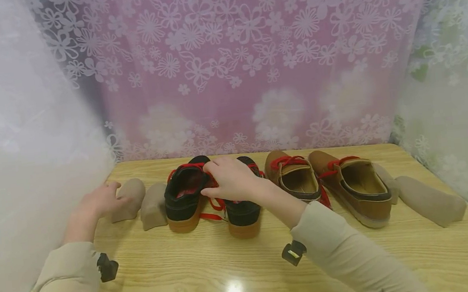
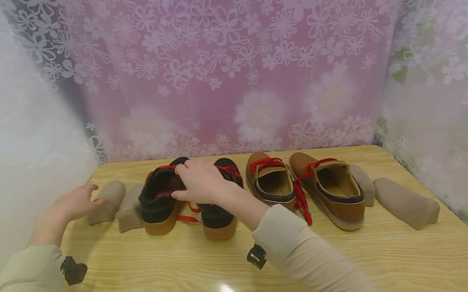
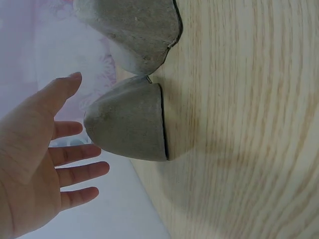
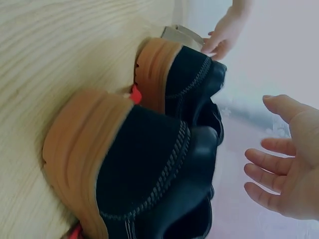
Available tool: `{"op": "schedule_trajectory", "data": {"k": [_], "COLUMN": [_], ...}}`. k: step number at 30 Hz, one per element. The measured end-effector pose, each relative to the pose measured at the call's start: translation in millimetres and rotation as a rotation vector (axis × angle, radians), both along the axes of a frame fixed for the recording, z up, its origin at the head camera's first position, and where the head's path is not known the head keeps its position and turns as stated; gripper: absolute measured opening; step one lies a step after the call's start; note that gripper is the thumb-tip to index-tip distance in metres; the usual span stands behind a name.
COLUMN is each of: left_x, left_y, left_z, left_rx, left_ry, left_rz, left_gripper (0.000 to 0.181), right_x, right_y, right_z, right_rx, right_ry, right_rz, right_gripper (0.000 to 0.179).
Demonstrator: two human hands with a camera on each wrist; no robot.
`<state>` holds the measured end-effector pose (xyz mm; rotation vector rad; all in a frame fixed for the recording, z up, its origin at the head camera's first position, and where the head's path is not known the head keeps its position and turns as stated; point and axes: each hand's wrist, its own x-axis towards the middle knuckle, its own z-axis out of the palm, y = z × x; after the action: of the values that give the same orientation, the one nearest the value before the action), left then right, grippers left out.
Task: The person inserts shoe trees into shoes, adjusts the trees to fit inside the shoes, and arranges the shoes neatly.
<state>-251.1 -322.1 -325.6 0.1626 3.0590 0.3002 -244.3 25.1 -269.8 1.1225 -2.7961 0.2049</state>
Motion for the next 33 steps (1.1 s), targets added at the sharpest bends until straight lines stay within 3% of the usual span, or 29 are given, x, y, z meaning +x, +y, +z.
{"op": "schedule_trajectory", "data": {"k": [4,12,19,27,33], "left_x": [-0.9,-1.7,-0.6,3.2,2.4], "left_y": [-0.3,-0.4,0.2,6.8,8.2], "left_z": [-5.2,-13.4,-15.8,-14.8,-17.8], "left_rx": [0.018,0.047,0.046,0.043,0.044], "left_ry": [-0.008,-0.001,-0.004,-0.026,-0.035], "left_rz": [0.0,-0.003,0.049,0.096,0.117], "left_gripper": [0.081,0.074,0.078,0.07,0.076], "right_x": [0.6,2.2,3.5,2.8,2.7], "right_y": [-9.5,-25.6,-35.6,-39.2,-41.4], "right_z": [-7.5,-22.1,-31.8,-40.8,-44.6], "right_rx": [0.024,0.128,0.197,0.211,0.204], "right_ry": [-0.027,-0.035,-0.015,-0.011,-0.01], "right_rz": [-0.011,-0.016,-0.007,-0.001,-0.014], "right_gripper": [0.06,0.059,0.055,0.051,0.051]}}
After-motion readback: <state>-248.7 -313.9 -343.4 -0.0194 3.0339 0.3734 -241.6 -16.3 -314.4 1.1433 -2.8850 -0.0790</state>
